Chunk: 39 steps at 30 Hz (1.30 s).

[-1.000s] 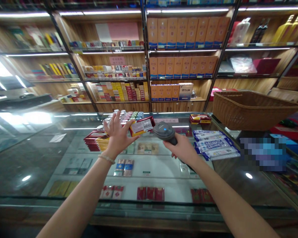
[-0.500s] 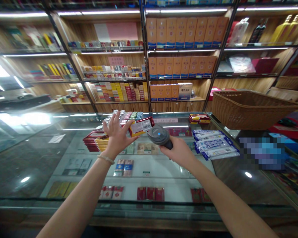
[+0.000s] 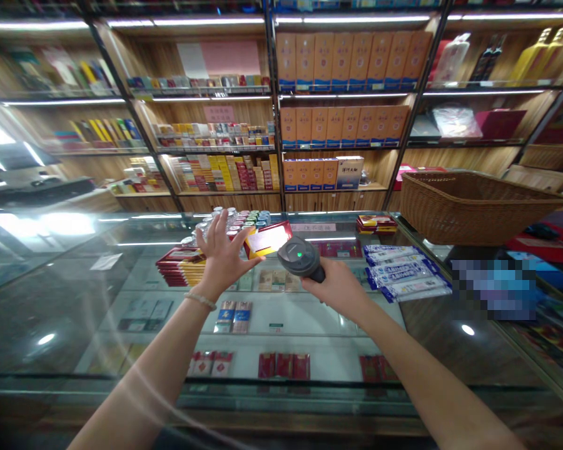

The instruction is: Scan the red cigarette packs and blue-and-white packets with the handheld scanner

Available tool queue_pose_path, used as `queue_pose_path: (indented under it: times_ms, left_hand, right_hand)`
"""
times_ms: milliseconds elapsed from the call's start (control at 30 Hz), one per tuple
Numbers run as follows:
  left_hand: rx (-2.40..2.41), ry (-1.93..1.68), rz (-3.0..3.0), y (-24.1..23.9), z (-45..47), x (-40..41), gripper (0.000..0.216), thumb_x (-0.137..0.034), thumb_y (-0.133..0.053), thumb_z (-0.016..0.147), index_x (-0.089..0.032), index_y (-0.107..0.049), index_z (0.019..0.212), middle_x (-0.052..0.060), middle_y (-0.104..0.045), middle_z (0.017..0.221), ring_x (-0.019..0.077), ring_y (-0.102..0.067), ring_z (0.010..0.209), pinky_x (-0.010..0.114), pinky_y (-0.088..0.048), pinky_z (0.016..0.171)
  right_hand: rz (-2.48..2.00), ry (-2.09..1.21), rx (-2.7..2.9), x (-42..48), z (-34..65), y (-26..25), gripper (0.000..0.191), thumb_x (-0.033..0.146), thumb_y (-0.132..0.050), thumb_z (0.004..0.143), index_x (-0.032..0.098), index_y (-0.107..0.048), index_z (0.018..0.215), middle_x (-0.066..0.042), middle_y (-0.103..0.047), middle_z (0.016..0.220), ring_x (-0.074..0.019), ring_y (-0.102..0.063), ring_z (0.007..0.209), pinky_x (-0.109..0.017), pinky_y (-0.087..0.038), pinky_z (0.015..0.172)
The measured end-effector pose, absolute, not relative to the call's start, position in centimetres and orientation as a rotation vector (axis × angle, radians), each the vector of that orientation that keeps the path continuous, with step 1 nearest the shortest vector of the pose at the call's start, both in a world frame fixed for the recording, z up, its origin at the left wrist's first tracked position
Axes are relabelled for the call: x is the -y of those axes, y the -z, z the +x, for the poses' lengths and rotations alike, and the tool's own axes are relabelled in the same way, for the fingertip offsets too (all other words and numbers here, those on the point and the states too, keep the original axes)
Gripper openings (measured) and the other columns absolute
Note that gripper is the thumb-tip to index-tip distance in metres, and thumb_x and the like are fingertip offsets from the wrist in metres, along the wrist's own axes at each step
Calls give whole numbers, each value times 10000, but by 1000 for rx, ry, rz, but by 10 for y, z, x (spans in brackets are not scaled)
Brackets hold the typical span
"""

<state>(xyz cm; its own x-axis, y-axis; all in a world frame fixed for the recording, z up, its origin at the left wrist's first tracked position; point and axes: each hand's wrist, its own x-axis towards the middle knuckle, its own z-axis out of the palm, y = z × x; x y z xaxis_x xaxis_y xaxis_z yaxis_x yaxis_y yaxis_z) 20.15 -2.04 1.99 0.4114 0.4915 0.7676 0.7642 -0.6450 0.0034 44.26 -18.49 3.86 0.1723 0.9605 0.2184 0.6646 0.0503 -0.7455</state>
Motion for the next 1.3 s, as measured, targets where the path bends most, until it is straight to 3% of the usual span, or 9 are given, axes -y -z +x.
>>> queue_pose_path:
  times_ms: [333,467,567,700,900,1300]
  left_hand:
    - [1093,1078,-2328,-23,203,24,707,-587,-883,722,-326,-673,1344,152,-190,1765,448,-225,1598,698,5,1262]
    - [1096,1079,-2343,-23,203,24,700,-569,-892,716,-321,-677,1333,148,-182,1768,453,-214,1601,699,19,1263]
    - [1081,1076,-2350,-23,203,24,688,-564,-893,713,-319,-678,1318,155,-180,1767,445,-201,1607,701,27,1262]
    - [1052,1068,-2349,-22,203,23,703,-580,-891,711,-325,-671,1328,156,-192,1764,440,-214,1604,694,25,1263]
    - [1048,1063,-2367,-21,205,24,694,-567,-897,711,-323,-684,1324,144,-182,1769,458,-233,1591,704,2,1258]
    - [1010,1062,-2422,-21,208,26,632,-576,-844,775,-313,-685,1327,183,-217,1749,454,-259,1582,721,-31,1246]
  right_hand:
    - [-1672,-468,1577,185,441,-38,218,341,-673,796,216,-728,966,-2,-659,574,-222,-681,569,-285,-493,548]
    - [-1626,-347,1611,184,444,-36,268,363,-654,803,214,-702,1021,-60,-757,837,-265,-740,832,-330,-545,705]
    - [-1606,-147,1634,181,449,-33,298,399,-623,824,213,-666,1053,-94,-751,1060,-287,-715,1000,-368,-542,817]
    - [-1781,108,1612,178,459,-31,305,430,-595,840,216,-621,1056,-89,-681,1091,-291,-684,1019,-350,-521,766]
    - [-2100,344,1610,171,477,-31,398,429,-591,894,208,-597,1226,-96,-593,1264,-278,-672,1034,-312,-470,639]
    - [-2263,382,1741,153,493,-5,438,475,-696,942,203,-620,1276,-106,-571,1287,-255,-693,1058,-306,-533,692]
